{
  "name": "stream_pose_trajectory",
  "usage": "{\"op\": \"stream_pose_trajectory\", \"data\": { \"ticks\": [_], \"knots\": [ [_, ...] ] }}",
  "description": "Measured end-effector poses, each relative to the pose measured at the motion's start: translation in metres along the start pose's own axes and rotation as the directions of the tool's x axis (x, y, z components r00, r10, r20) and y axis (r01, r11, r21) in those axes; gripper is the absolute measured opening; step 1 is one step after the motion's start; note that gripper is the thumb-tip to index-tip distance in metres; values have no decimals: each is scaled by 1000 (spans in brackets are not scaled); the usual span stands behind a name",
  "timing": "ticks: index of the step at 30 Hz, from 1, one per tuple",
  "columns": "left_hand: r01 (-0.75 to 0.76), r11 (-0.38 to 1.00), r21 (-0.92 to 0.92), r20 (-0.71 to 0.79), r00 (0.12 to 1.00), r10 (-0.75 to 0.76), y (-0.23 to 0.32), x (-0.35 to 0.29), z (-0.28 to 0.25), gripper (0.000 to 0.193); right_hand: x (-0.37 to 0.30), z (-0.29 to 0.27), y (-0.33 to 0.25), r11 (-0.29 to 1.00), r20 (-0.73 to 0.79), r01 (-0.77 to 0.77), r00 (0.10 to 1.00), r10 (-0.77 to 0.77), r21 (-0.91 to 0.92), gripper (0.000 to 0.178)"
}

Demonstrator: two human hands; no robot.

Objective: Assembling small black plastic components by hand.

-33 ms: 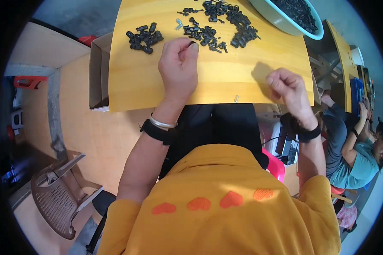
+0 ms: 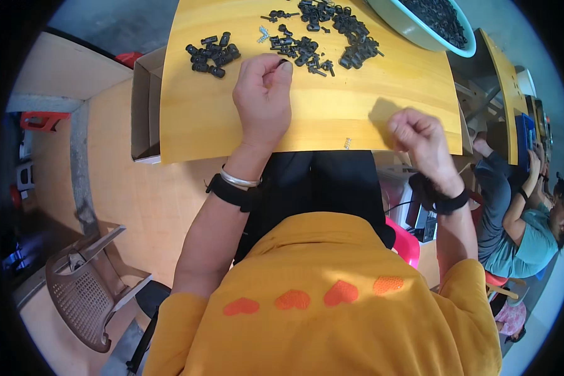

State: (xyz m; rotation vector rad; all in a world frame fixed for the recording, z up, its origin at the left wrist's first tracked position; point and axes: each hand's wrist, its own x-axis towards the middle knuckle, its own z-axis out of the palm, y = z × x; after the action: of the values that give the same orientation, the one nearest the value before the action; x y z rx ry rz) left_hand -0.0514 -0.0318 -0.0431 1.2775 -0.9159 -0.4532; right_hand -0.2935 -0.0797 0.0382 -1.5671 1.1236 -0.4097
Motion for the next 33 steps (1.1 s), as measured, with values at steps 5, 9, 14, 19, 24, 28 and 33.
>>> {"op": "stream_pose_trajectory", "data": {
  "ticks": [5,9,14,19,24,28,33],
  "knots": [
    [-49,999,-9,-20,999,49,5,1,0,12,-15,41,4,656,120,532,817,-565,-535,15],
    [-21,999,-33,-52,998,19,-5,-3,-1,11,-13,56,6,388,272,624,704,-656,-678,23],
    [-53,995,-86,-109,993,44,8,-13,0,10,-11,54,23,220,374,696,592,-713,-683,21],
    [202,958,-204,99,978,-185,50,-40,-11,13,-14,51,10,872,-38,439,888,-457,-217,5],
    [335,869,-364,256,933,-253,76,-52,-19,14,-9,70,-47,845,-55,309,947,-317,438,9],
    [338,833,-439,284,931,-229,91,-58,-16,14,-8,69,-54,770,-30,341,922,-387,539,9],
    [320,841,-437,316,930,-190,98,-65,-16,13,-12,69,-51,794,27,351,908,-418,496,9]
  ]
}}
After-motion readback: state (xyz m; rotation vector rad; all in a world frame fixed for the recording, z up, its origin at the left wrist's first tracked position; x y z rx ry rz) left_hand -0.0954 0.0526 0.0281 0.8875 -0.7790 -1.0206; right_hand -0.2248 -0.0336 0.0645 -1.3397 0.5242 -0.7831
